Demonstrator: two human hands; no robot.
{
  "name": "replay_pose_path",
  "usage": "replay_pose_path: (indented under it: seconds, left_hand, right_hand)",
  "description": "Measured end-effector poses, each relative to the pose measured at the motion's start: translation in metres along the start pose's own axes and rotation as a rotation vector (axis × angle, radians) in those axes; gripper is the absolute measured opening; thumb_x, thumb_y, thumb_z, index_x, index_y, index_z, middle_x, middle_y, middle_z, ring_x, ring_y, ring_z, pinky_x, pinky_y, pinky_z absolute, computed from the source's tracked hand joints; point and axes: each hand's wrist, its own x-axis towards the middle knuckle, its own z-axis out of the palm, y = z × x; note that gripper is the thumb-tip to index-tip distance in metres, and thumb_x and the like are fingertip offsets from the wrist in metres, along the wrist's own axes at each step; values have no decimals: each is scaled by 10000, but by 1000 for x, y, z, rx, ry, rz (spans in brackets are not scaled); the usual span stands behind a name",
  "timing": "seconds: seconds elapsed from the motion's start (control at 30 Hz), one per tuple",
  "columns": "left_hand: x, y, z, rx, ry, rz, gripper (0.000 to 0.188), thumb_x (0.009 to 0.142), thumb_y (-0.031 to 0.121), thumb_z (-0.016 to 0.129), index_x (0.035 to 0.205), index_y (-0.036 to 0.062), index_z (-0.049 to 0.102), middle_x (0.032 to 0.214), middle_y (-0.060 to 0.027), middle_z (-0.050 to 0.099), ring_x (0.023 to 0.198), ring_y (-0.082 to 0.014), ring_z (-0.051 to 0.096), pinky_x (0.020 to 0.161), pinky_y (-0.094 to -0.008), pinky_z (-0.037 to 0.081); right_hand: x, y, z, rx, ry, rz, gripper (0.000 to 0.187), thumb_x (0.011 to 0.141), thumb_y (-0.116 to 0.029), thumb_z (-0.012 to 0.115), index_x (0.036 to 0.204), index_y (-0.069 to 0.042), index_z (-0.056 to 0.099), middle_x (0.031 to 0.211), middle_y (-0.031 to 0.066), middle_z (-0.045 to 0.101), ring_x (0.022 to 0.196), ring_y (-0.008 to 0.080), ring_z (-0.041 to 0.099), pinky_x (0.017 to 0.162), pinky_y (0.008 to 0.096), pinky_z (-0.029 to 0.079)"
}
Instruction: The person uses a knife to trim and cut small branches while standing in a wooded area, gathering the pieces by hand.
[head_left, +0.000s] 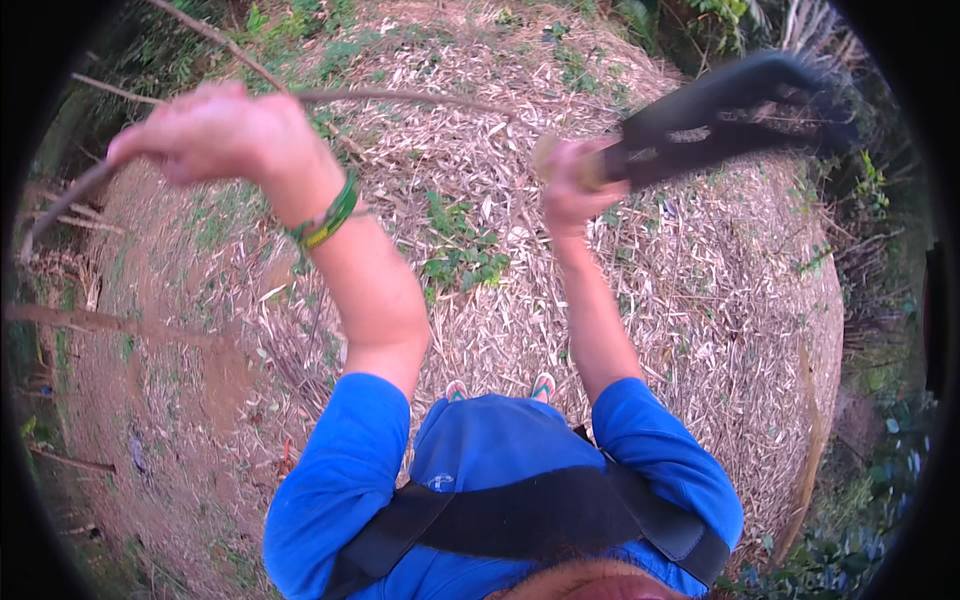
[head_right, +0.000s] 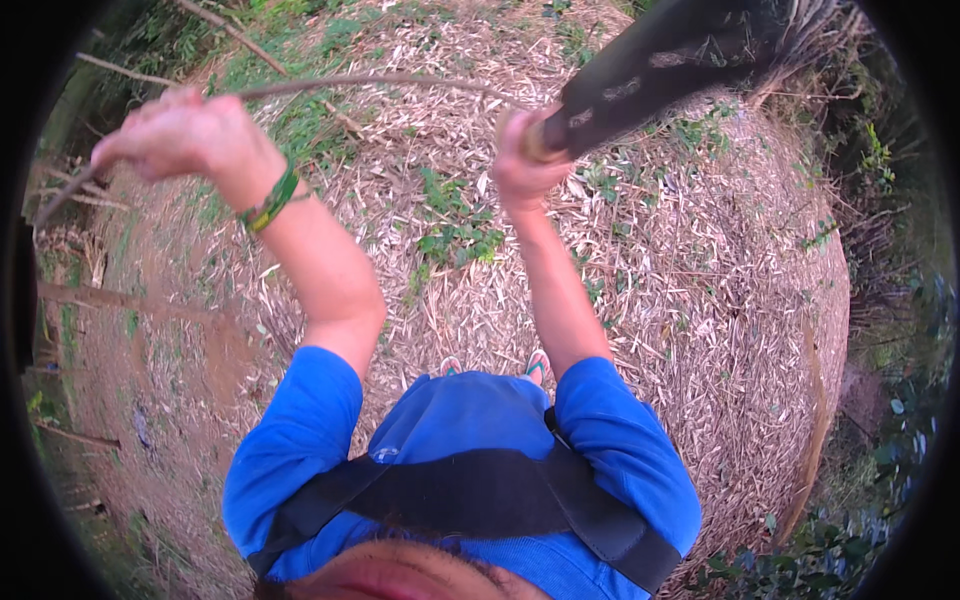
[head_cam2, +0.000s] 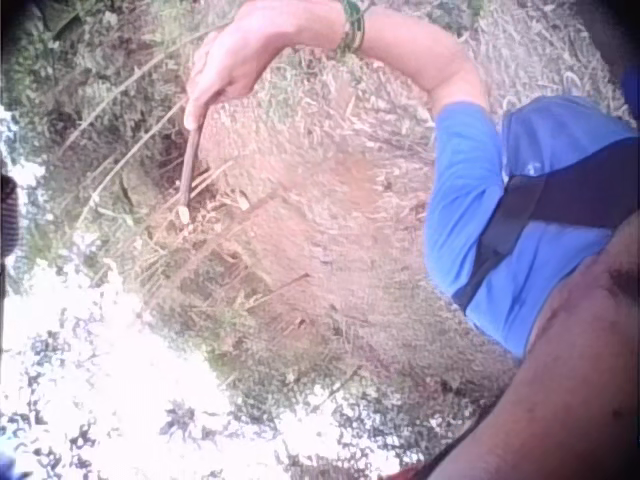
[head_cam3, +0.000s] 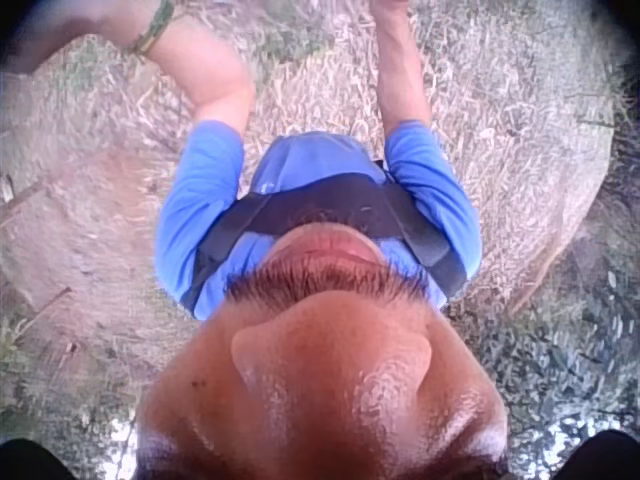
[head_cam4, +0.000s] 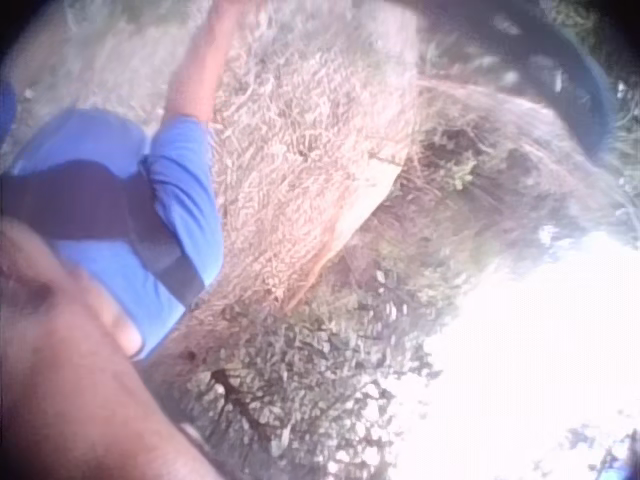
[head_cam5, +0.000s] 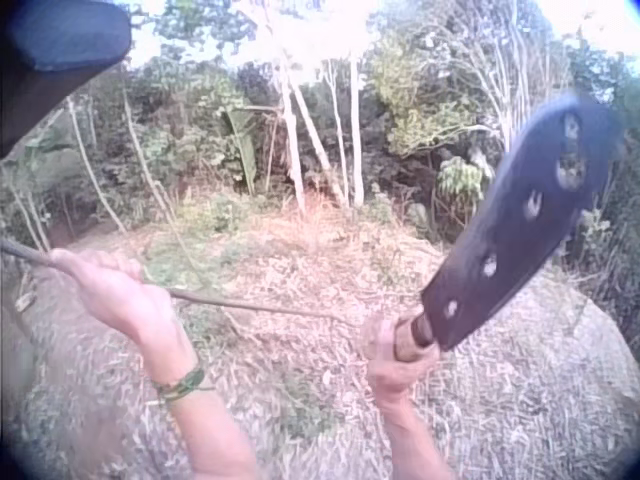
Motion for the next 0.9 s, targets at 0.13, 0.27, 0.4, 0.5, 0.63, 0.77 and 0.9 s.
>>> replay_pose_path:
  seconds: [0.13,0.27,0.4,0.5,0.63,0.77,0.9]
  left_hand:
    - [-16,-61,-48,295,-180,24,531,1023,431,417,617,98,339,528,20,270,474,-128,288,449,-316,245]
    - [-29,-100,-66,552,-192,144,514,1027,325,488,631,24,359,559,16,262,530,-124,267,488,-350,214]
    - [16,-90,-82,441,-58,232,525,1035,324,481,637,28,307,597,41,239,561,-126,226,507,-349,215]
    - [51,-80,-90,362,6,248,514,1049,299,450,646,40,265,620,53,239,576,-126,221,523,-354,215]
    - [64,-68,-81,301,7,242,486,1057,280,428,659,95,221,651,62,207,590,-119,204,527,-350,206]
    - [64,-56,-57,172,-117,119,465,1061,334,381,676,138,207,605,45,240,540,-133,240,512,-337,251]
    - [69,-4,-12,79,-2,118,448,1033,407,397,678,143,321,537,9,239,425,-115,233,403,-293,213]
  right_hand:
    - [-185,24,-59,-571,-1077,1096,233,830,-196,601,943,3,649,760,149,672,722,265,672,684,396,544]
    - [-231,10,-79,-336,-1096,1415,233,809,-131,656,986,18,626,887,160,663,722,219,648,582,371,547]
    - [-182,17,-64,-362,-900,1314,191,795,-98,638,952,7,611,817,118,642,648,192,612,552,348,526]
    - [-99,-11,-17,-318,-775,1174,148,796,-92,625,916,-11,593,760,87,623,612,165,591,536,331,504]
    - [-31,-48,44,65,-434,722,142,796,-70,651,881,-5,558,700,58,598,576,140,579,518,321,493]
    - [-161,15,25,-241,-418,547,112,811,-72,632,889,5,606,729,106,634,605,191,632,556,348,512]
    - [-356,108,-134,-879,-1185,1372,355,831,-311,681,1008,-4,644,785,132,662,691,247,652,635,386,523]
